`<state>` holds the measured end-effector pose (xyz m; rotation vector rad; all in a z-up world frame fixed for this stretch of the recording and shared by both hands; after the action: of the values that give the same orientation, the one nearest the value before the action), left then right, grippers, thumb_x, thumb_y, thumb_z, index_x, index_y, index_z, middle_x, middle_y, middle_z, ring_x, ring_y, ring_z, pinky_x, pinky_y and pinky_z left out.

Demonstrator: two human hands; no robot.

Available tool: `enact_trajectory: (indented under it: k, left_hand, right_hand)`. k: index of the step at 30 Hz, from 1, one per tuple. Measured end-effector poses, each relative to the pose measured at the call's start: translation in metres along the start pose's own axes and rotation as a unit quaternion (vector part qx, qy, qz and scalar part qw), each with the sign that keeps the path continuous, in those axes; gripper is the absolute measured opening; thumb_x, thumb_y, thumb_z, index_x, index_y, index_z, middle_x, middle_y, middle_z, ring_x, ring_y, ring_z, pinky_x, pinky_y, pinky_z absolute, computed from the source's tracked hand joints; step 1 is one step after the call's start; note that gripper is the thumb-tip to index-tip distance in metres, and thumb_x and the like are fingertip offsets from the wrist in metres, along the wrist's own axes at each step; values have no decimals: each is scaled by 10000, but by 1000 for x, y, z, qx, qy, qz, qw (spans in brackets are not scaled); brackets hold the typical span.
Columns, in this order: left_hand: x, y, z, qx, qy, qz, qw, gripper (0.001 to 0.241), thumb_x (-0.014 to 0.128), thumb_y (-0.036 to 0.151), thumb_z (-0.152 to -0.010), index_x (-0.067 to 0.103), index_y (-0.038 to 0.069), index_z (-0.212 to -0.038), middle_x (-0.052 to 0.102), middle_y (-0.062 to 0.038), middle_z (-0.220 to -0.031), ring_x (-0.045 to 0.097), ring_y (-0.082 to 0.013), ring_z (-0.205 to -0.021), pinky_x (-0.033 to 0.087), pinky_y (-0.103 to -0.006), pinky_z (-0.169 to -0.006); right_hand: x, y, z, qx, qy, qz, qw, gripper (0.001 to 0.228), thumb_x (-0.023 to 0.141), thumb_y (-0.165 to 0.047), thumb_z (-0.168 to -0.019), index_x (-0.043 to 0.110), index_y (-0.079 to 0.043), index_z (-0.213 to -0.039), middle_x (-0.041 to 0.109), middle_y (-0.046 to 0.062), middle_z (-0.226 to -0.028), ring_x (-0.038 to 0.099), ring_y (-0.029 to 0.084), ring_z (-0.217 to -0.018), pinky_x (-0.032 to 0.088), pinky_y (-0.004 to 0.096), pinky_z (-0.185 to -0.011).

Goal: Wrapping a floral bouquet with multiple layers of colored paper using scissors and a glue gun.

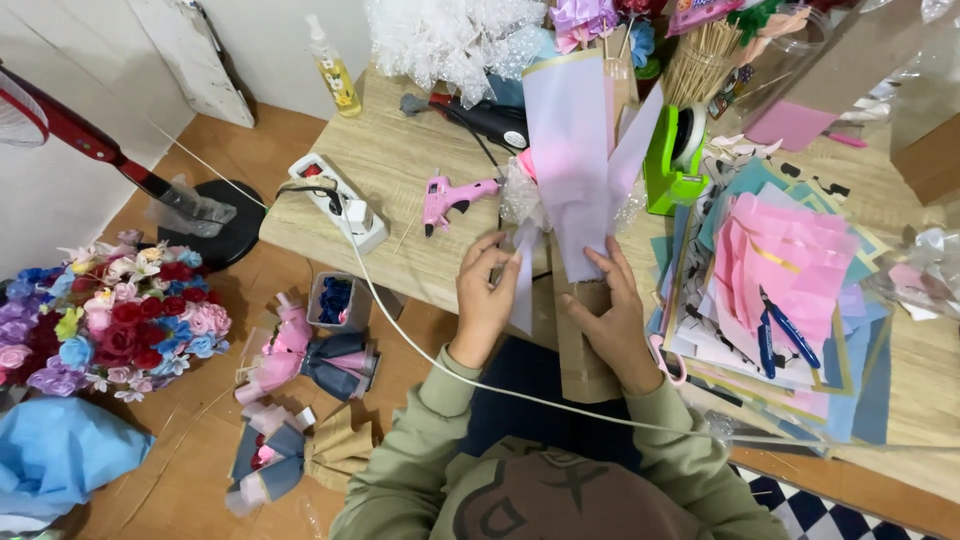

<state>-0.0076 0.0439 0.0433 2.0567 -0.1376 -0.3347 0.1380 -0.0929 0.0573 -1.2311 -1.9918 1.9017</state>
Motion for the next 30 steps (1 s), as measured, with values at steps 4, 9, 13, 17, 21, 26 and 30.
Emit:
enact_trajectory:
  k: [4, 9, 13, 17, 21, 26, 30]
  left_hand:
    - [-2, -21, 7, -55, 29, 82, 995, 109, 677, 111, -947, 682, 64, -849, 733, -182, -1115, 707, -372, -1040, 497, -445, -900]
    - [-8, -39, 16, -222, 86, 240, 941, 136, 620, 114, -1005, 666, 83, -881, 630, 13, -859, 559, -112, -812, 469, -284, -762]
    - [-13, -43, 19, -229, 126, 279, 924, 157, 625, 121, -1012, 652, 83, -862, 573, 30, -740, 532, -77, -700, 487, -238, -653]
    - [-17, -61, 26, -217, 159, 305, 913, 169, 610, 107, -1022, 628, 78, -857, 584, 26, -725, 553, -74, -668, 499, -228, -625]
    - [-26, -80, 31, -187, 209, 324, 903, 168, 577, 125, -1046, 613, 79, -889, 620, 8, -739, 570, -60, -674, 512, -211, -631]
    - [-43, -48, 31, -161, 224, 304, 912, 171, 590, 133, -1042, 615, 74, -883, 597, 11, -713, 565, -63, -655, 519, -219, -610]
    - [-54, -11, 30, -140, 257, 284, 913, 186, 583, 145, -1048, 595, 88, -871, 605, 24, -725, 531, -55, -661, 504, -213, -618]
  right_hand:
    - [6, -16, 1, -14, -8, -11, 1000, 682, 778, -216, -801, 562, -186, -1447, 284, 165, -1661, 284, 450, -1499, 246, 568, -1216]
    - [13, -28, -1, -31, -11, 3, 999, 712, 777, -226, -782, 553, -166, -1455, 283, 165, -1664, 275, 416, -1514, 243, 534, -1229]
    - [20, -32, -1, -35, -15, 7, 999, 719, 772, -227, -770, 553, -164, -1453, 271, 158, -1670, 264, 404, -1522, 237, 521, -1240]
    - [28, -33, -2, -56, -13, 14, 998, 716, 773, -247, -776, 557, -172, -1455, 284, 149, -1670, 289, 397, -1513, 244, 516, -1232]
    - [31, -26, -7, -85, 6, 41, 995, 730, 772, -277, -777, 546, -199, -1466, 284, 148, -1670, 316, 388, -1503, 250, 512, -1232]
    - [36, -21, -14, -108, 1, 57, 992, 744, 789, -270, -760, 558, -199, -1463, 318, 154, -1655, 346, 391, -1486, 259, 520, -1220]
    - [37, -27, -20, -140, 30, 64, 988, 713, 785, -206, -771, 577, -192, -1453, 356, 158, -1636, 403, 384, -1455, 320, 498, -1199]
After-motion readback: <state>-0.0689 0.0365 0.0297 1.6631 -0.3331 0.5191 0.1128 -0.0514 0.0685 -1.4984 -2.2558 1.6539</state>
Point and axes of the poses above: each hand's wrist, its own z-axis away from the middle knuckle, its own x-axis out of the palm, y = z × x, the point moved 4 cm from there along -z, towards the middle knuckle
